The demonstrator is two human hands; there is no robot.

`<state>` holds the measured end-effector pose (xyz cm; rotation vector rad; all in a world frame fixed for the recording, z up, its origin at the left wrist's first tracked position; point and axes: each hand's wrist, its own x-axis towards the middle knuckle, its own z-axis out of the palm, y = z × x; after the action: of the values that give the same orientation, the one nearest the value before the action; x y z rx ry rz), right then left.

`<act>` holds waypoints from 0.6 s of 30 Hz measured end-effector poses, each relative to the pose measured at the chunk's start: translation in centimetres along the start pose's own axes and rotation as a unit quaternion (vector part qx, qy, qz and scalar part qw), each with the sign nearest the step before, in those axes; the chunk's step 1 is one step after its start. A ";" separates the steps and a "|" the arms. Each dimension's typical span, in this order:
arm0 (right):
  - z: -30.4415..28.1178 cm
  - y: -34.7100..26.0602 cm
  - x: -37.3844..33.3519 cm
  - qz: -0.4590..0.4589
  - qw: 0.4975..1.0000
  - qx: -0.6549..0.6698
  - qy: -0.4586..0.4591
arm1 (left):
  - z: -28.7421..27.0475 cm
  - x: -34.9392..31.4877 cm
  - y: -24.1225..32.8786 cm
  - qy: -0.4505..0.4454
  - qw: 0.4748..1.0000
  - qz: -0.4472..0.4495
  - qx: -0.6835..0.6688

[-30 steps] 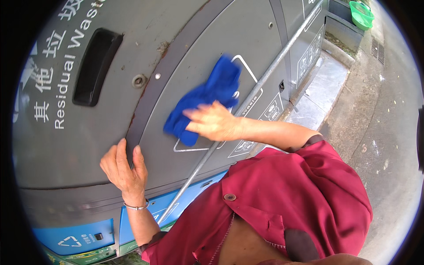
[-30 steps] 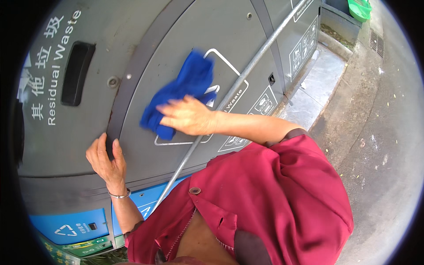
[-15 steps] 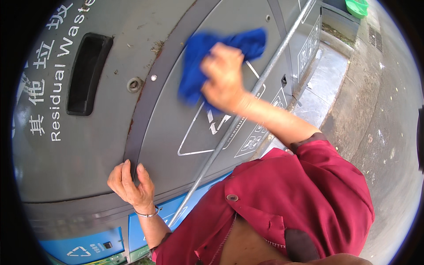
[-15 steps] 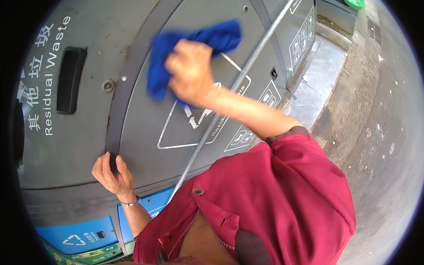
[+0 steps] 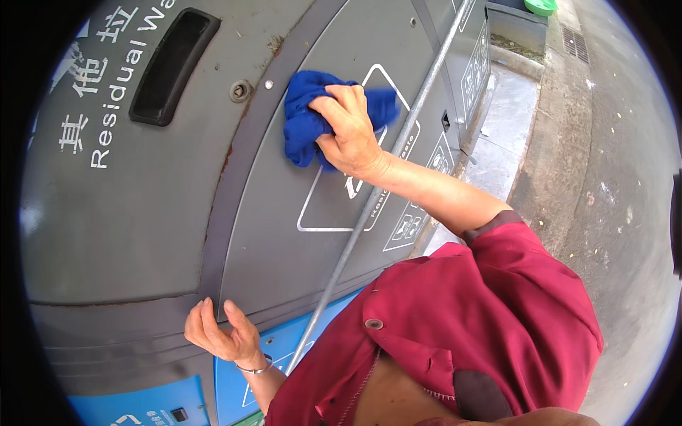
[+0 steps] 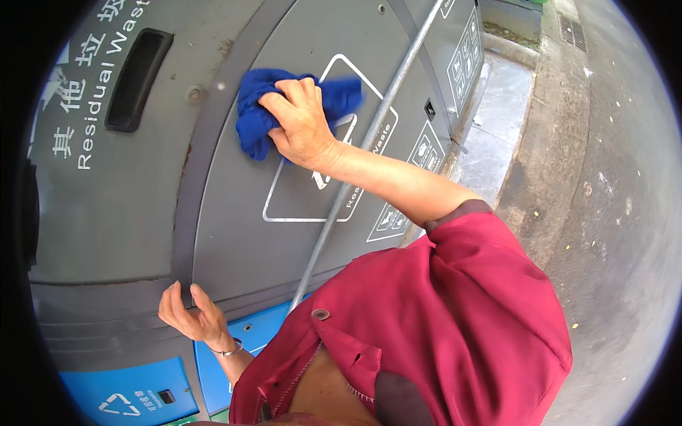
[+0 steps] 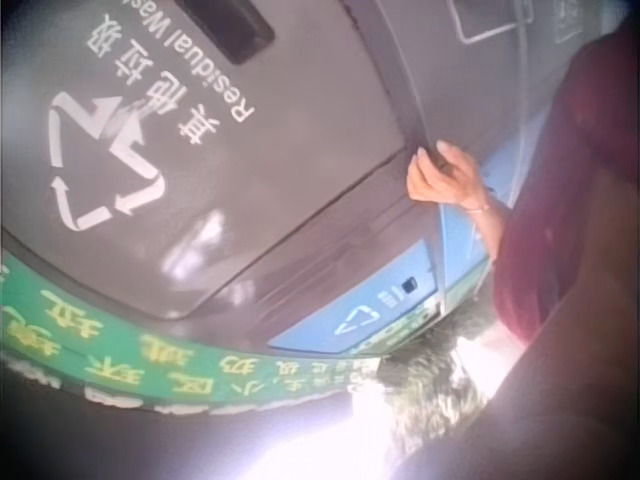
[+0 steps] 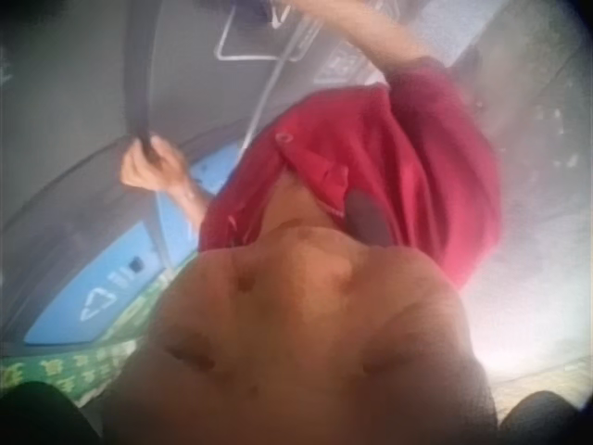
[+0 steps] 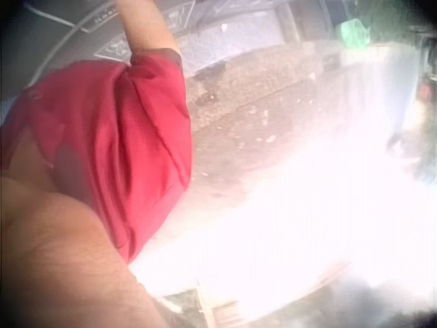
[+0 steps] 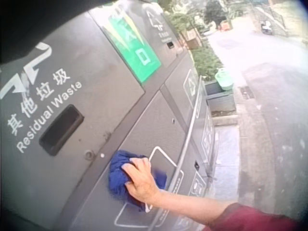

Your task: The person washes a blue cloth in a green bucket and wipes down the exterior surfaces, lids, and handles of several large waste containers.

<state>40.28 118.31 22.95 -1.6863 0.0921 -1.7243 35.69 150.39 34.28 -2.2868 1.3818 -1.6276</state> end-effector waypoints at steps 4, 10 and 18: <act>-0.2 3.3 3.0 -0.035 0.997 -0.028 0.065 | -0.5 -1.3 -0.7 -0.001 1.000 -0.004 0.009; -0.8 8.9 3.8 0.127 0.984 -0.112 0.060 | 0.1 -2.4 -1.6 0.010 0.999 -0.006 0.034; 2.4 3.0 -10.1 0.131 0.991 -0.021 -0.002 | 1.5 -3.7 -2.1 0.060 0.993 0.036 0.098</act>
<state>42.66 122.36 13.20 -1.6282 0.3355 -1.5320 37.91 153.41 31.81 -2.0390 1.2473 -1.8156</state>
